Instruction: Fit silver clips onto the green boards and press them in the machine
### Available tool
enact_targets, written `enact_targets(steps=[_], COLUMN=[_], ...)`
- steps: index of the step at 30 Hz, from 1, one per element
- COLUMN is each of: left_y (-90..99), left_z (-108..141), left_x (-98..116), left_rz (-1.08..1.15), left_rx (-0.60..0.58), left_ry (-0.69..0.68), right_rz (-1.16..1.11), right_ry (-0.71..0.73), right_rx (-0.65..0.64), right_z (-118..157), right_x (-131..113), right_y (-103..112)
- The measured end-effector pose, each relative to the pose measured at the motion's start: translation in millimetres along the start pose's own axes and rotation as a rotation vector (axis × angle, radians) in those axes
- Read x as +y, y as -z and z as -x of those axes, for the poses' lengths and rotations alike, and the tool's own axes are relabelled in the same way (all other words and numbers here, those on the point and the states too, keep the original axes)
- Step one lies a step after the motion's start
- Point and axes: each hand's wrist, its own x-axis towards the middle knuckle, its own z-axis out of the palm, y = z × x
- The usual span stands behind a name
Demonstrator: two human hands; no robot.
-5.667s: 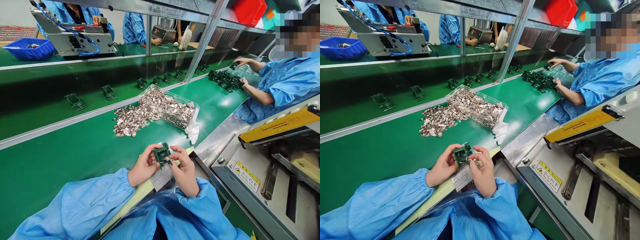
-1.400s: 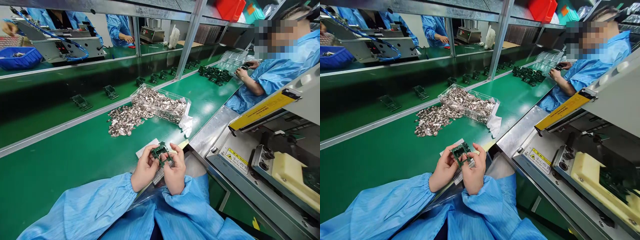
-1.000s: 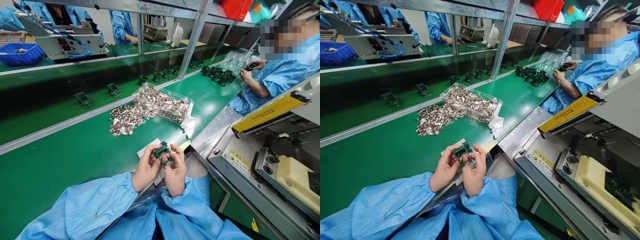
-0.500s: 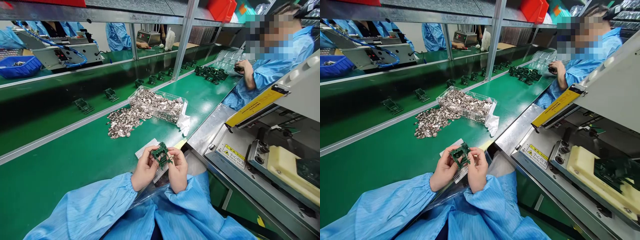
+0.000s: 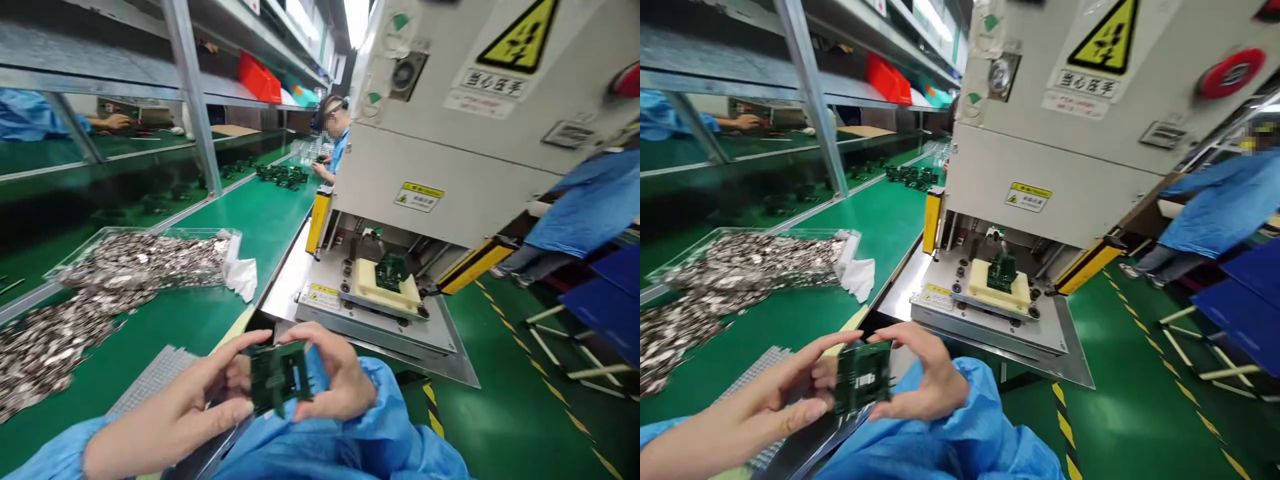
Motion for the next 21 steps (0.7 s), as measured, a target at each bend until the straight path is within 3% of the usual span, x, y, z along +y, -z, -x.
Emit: enact_targets(steps=[2,3,6,8,11,14,17,21], left_y=[-7.0,-13.9,-44.9,-68.4,-94.6,-99.8,-81.4,-32.7], left_z=[-44.3,-70.0,-151.6,-201.0,-255.1,-276.4,-260.4,-193.4], left_x=[28.8,41.6,67.6,74.9,78.9,82.5,84.3,66.2], left_rz=[-0.058,-0.116,-0.304,-0.338,-0.242,-0.103,-0.003,-0.010], left_rx=[-0.090,-0.077,0.074,0.136,0.124,0.056,0.113,0.137], left_ry=[-0.092,-0.156,-0.384,-0.483,-0.474,-0.390,-0.370,-0.284], right_rz=[-0.010,0.008,0.129,0.191,0.274,0.347,0.441,0.560], right_ry=[-0.034,-0.024,0.039,0.031,-0.055,-0.097,-0.119,-0.323], right_rx=[0.316,0.515,1.067,1.251,1.270,1.145,0.968,0.635], right_z=[22.1,32.7,57.7,68.6,76.7,70.1,47.6,14.2], right_x=[-8.7,-12.0,-18.4,-20.2,-19.2,-14.6,-9.3,-5.5], right_y=[35.0,52.9,102.7,128.9,156.2,176.1,193.8,210.4])
